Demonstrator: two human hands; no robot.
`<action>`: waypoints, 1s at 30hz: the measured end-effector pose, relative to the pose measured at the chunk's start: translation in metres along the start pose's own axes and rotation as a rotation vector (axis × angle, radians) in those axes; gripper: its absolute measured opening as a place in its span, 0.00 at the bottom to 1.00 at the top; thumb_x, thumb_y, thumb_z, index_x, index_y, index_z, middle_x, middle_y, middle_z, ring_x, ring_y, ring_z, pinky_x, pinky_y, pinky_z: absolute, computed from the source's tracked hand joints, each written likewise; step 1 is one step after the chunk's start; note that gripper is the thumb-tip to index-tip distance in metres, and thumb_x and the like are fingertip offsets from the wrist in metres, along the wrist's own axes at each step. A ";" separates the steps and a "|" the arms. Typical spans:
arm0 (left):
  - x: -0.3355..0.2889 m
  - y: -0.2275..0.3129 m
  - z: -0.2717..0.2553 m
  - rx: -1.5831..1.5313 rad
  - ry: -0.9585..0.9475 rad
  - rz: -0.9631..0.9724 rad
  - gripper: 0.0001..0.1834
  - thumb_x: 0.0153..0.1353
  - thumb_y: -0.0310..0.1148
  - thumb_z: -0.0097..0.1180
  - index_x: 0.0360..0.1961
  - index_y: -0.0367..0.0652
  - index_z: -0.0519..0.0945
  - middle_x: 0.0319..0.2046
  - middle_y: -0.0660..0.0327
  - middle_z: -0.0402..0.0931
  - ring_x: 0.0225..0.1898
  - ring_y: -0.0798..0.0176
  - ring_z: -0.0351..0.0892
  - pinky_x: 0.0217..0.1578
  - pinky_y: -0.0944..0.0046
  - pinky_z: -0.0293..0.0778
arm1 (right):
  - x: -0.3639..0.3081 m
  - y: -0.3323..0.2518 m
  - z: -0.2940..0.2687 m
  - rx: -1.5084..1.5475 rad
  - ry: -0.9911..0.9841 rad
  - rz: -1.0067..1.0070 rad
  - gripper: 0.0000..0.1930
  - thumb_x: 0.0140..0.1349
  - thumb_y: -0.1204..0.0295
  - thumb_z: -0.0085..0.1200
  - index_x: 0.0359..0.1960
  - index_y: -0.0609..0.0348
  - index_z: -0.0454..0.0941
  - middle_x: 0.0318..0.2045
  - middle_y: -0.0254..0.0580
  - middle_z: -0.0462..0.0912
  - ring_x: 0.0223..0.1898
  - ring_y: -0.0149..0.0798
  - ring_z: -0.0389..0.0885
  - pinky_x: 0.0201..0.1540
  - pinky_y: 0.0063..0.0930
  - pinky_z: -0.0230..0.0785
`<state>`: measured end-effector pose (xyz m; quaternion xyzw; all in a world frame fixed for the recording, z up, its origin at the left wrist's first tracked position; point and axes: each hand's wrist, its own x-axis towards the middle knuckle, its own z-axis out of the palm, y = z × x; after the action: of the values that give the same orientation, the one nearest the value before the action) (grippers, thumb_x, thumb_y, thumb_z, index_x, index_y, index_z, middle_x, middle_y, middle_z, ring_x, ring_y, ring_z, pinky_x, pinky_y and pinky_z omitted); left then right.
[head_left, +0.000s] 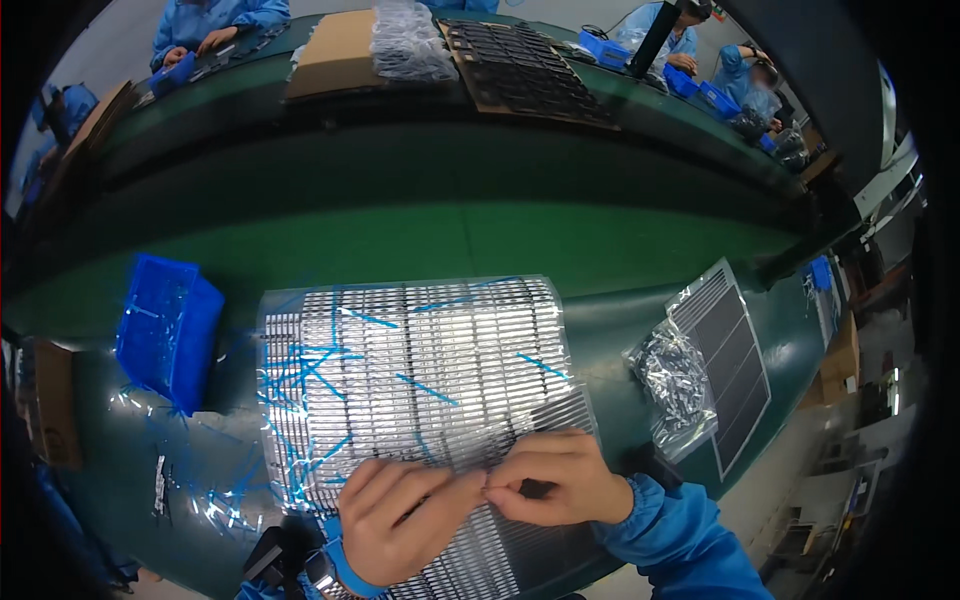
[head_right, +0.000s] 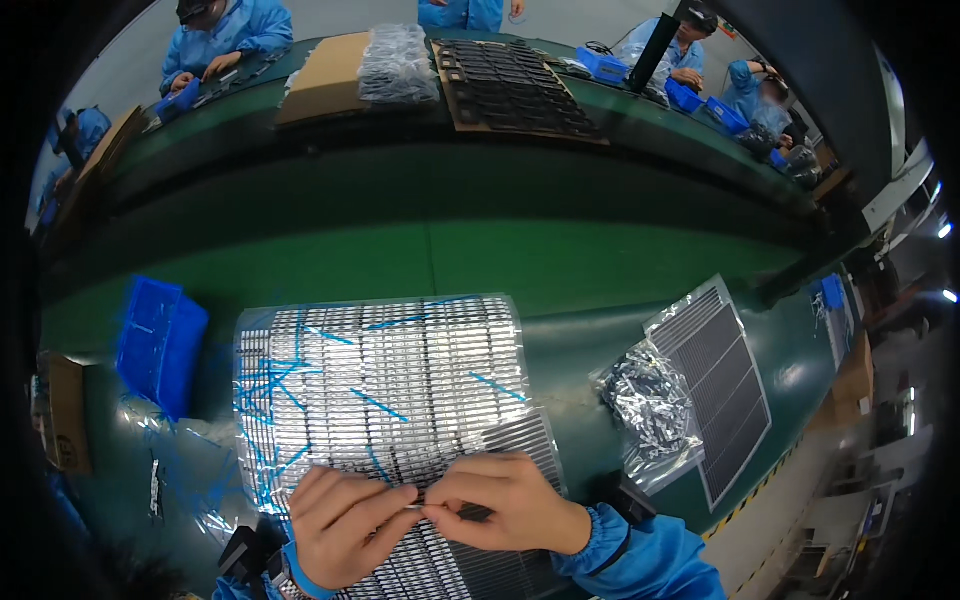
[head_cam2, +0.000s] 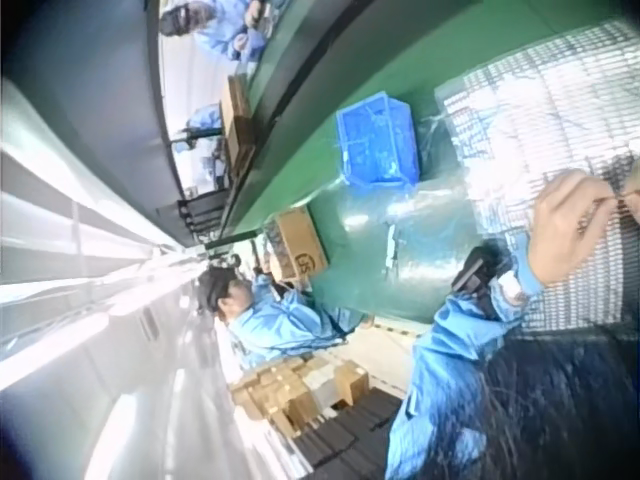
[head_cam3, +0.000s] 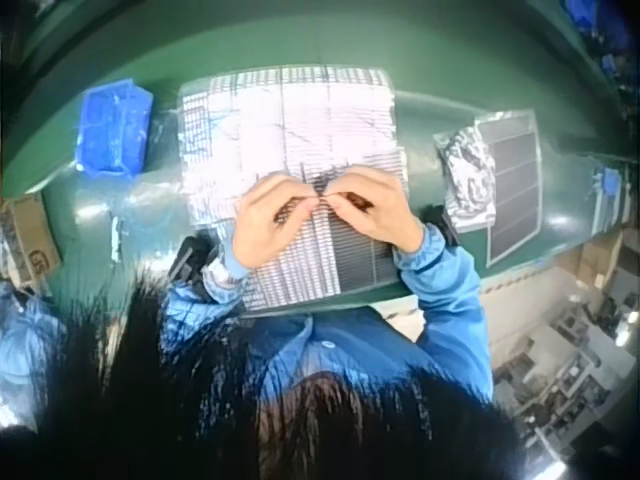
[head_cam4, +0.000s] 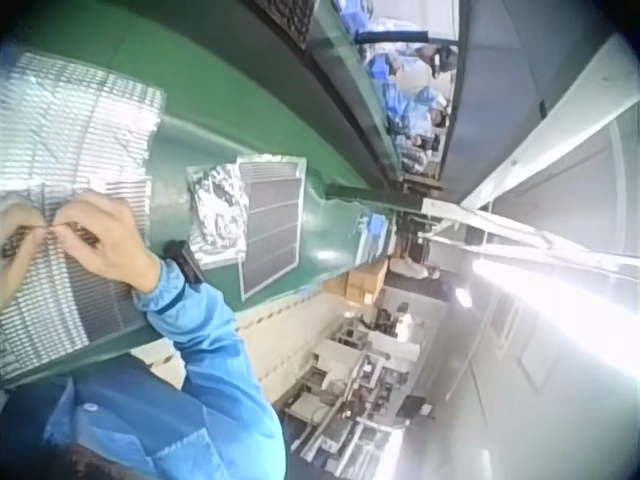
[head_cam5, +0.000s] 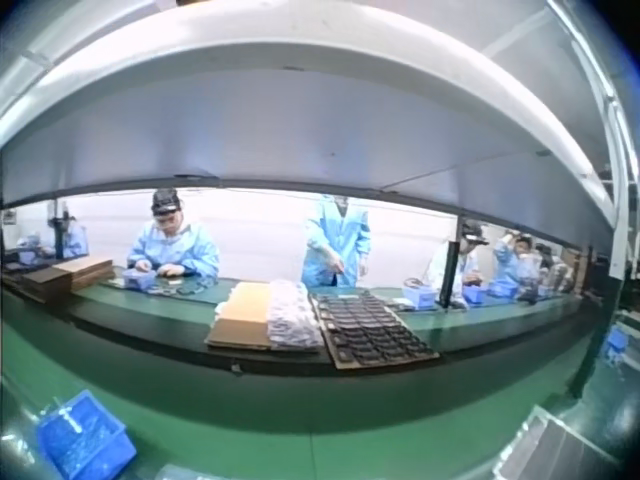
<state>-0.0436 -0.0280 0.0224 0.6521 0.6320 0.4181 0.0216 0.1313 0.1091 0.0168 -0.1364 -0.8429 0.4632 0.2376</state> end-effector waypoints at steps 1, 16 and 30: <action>0.006 0.005 -0.003 -0.065 -0.041 -0.095 0.13 0.49 0.32 0.73 0.39 0.48 0.90 0.30 0.68 0.82 0.30 0.66 0.81 0.30 0.66 0.69 | 0.001 -0.004 -0.003 0.041 -0.002 0.031 0.05 0.57 0.74 0.68 0.33 0.57 0.85 0.23 0.34 0.81 0.20 0.34 0.79 0.23 0.27 0.70; -0.006 -0.009 0.004 -0.483 -0.123 -0.292 0.06 0.59 0.22 0.67 0.38 0.36 0.84 0.32 0.54 0.82 0.31 0.56 0.84 0.33 0.61 0.78 | 0.001 -0.013 -0.005 -0.017 -0.016 0.079 0.07 0.62 0.74 0.66 0.41 0.59 0.87 0.33 0.38 0.86 0.23 0.28 0.78 0.23 0.23 0.70; -0.025 -0.001 -0.019 -0.441 -0.219 -0.321 0.05 0.59 0.28 0.67 0.37 0.43 0.85 0.35 0.58 0.83 0.38 0.52 0.84 0.39 0.57 0.79 | -0.004 -0.001 0.001 0.153 -0.100 0.132 0.07 0.63 0.75 0.64 0.42 0.58 0.84 0.34 0.37 0.83 0.23 0.27 0.76 0.24 0.21 0.68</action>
<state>-0.0512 -0.0585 0.0211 0.5646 0.6147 0.4640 0.2967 0.1344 0.1059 0.0159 -0.1498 -0.8051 0.5469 0.1741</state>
